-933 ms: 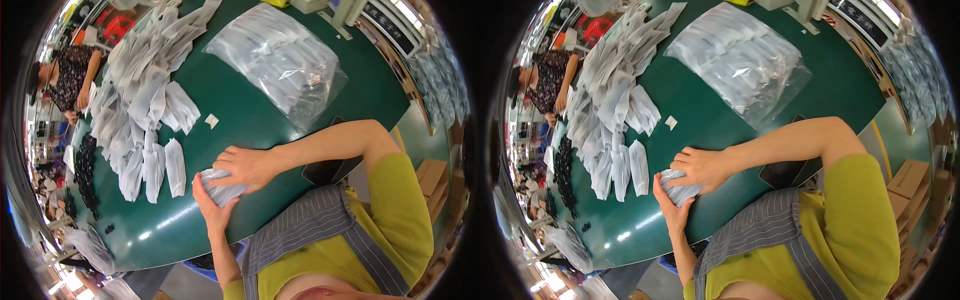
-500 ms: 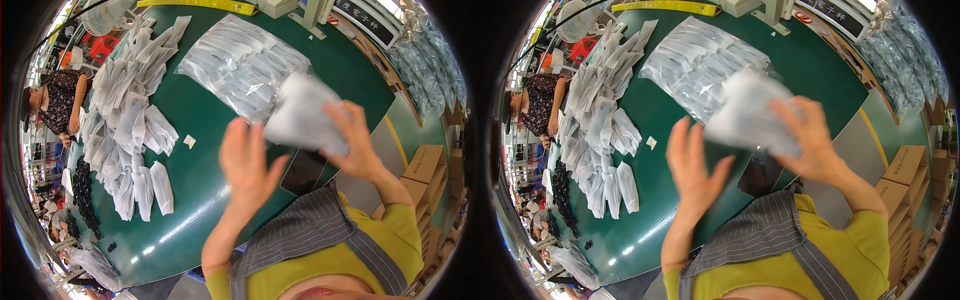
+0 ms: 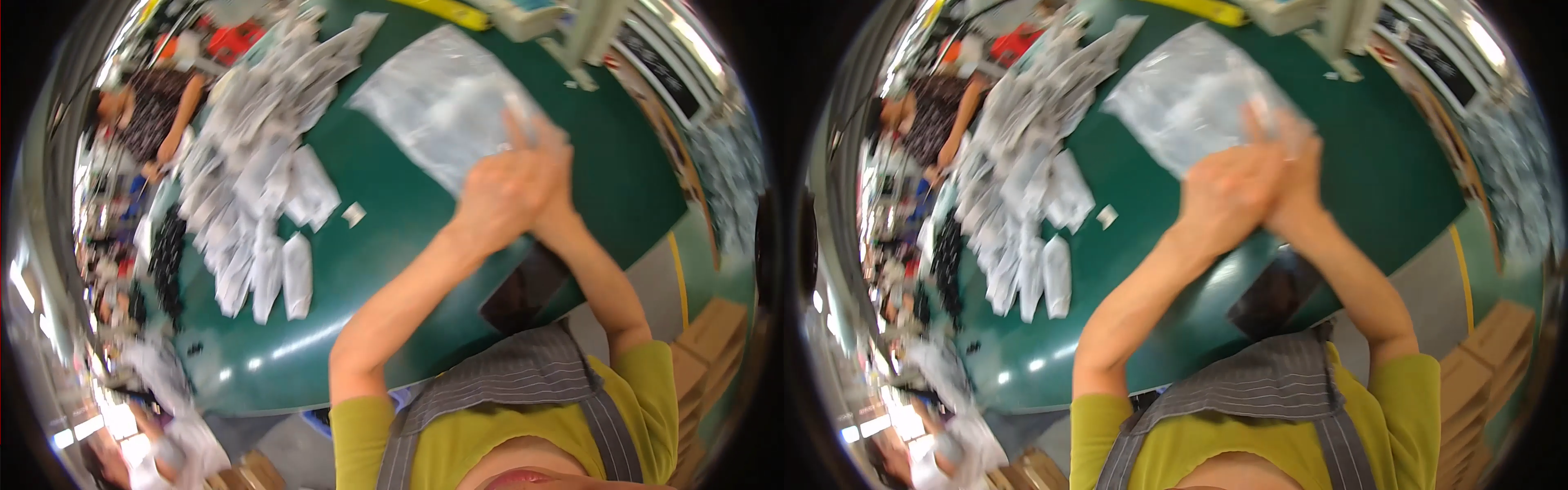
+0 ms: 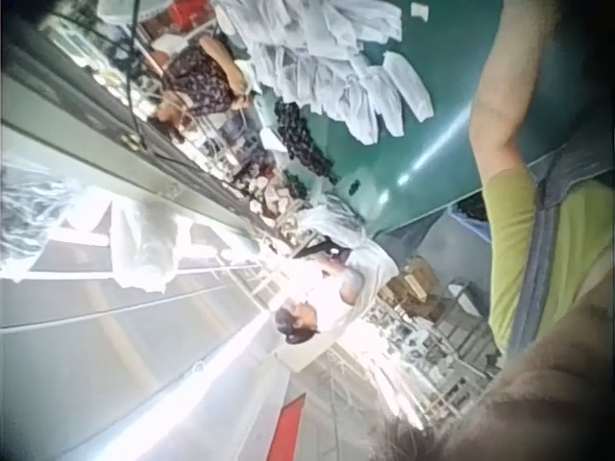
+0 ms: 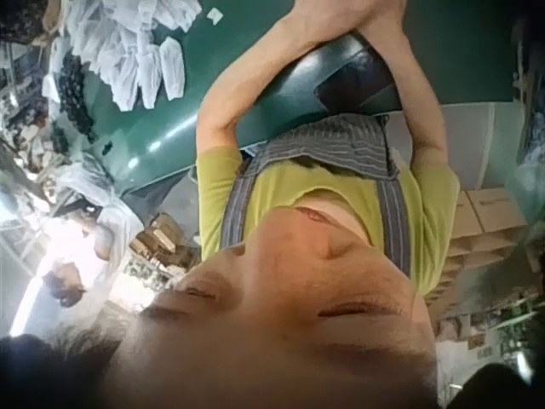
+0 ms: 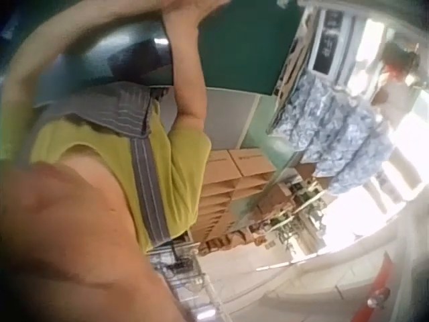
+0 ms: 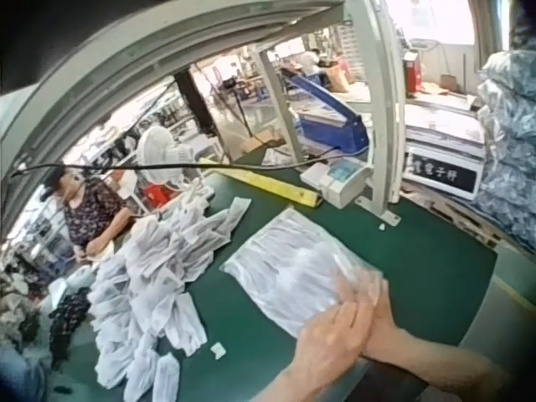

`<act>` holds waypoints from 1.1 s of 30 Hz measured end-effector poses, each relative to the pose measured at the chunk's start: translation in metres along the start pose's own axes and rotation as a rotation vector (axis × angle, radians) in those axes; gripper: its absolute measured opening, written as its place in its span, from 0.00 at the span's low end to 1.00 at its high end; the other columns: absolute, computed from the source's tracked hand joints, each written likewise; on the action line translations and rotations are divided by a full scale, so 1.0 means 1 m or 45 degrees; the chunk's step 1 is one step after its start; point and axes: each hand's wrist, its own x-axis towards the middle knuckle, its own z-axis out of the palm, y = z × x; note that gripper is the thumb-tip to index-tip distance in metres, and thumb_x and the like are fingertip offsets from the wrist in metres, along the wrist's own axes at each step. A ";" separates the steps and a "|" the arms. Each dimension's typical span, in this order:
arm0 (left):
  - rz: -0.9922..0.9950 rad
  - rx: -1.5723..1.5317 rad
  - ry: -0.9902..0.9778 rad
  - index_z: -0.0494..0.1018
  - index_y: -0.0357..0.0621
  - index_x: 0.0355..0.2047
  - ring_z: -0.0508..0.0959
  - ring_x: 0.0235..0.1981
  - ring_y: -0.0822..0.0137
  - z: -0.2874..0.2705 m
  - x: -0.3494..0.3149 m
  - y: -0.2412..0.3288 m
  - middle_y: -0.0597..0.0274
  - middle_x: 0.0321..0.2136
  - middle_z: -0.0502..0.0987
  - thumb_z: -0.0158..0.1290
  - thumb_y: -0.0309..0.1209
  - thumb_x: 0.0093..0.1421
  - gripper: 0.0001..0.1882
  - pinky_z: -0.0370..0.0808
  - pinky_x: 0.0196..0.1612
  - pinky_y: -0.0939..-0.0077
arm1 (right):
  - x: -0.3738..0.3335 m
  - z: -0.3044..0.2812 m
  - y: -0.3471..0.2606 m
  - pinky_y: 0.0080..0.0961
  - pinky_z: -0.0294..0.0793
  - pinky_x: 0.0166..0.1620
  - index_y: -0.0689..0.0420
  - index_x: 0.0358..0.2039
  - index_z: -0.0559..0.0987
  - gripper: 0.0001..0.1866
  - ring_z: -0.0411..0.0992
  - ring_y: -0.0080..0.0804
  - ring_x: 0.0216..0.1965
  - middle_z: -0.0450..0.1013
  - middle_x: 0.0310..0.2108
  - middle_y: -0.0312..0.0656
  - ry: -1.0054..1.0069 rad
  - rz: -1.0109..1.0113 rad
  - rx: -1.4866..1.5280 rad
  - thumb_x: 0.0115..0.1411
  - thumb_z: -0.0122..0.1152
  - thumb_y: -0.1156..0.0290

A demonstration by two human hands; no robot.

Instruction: Packing small white components into plastic bags and placing them into a larger bag at a factory workstation.

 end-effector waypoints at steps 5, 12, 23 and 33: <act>0.117 -0.042 0.129 0.71 0.43 0.26 0.76 0.23 0.63 0.020 -0.008 0.000 0.63 0.21 0.70 0.54 0.27 0.44 0.07 0.72 0.26 0.69 | 0.027 0.029 0.008 0.48 0.57 0.61 0.53 0.66 0.60 0.34 0.56 0.56 0.63 0.58 0.62 0.58 -0.028 0.205 -0.122 0.60 0.56 0.59; -0.448 0.052 0.307 0.75 0.47 0.36 0.74 0.37 0.56 -0.034 -0.073 -0.084 0.61 0.31 0.74 0.65 0.40 0.45 0.19 0.70 0.40 0.62 | 0.034 0.015 0.014 0.48 0.55 0.64 0.57 0.63 0.64 0.36 0.57 0.53 0.64 0.58 0.64 0.52 0.005 -0.193 0.075 0.57 0.64 0.61; -1.015 0.846 0.260 0.75 0.42 0.42 0.67 0.50 0.43 -0.065 -0.184 -0.182 0.47 0.45 0.69 0.60 0.32 0.49 0.19 0.69 0.49 0.50 | 0.019 -0.089 -0.045 0.33 0.76 0.41 0.63 0.41 0.79 0.15 0.76 0.46 0.38 0.76 0.37 0.49 -0.126 -0.516 0.834 0.51 0.58 0.86; -0.762 0.359 -0.098 0.75 0.41 0.39 0.65 0.58 0.41 -0.095 -0.213 -0.036 0.48 0.48 0.68 0.59 0.24 0.44 0.19 0.67 0.57 0.53 | 0.021 -0.001 -0.109 0.37 0.70 0.46 0.59 0.43 0.76 0.21 0.71 0.44 0.46 0.71 0.43 0.45 -0.494 -0.888 0.831 0.46 0.69 0.77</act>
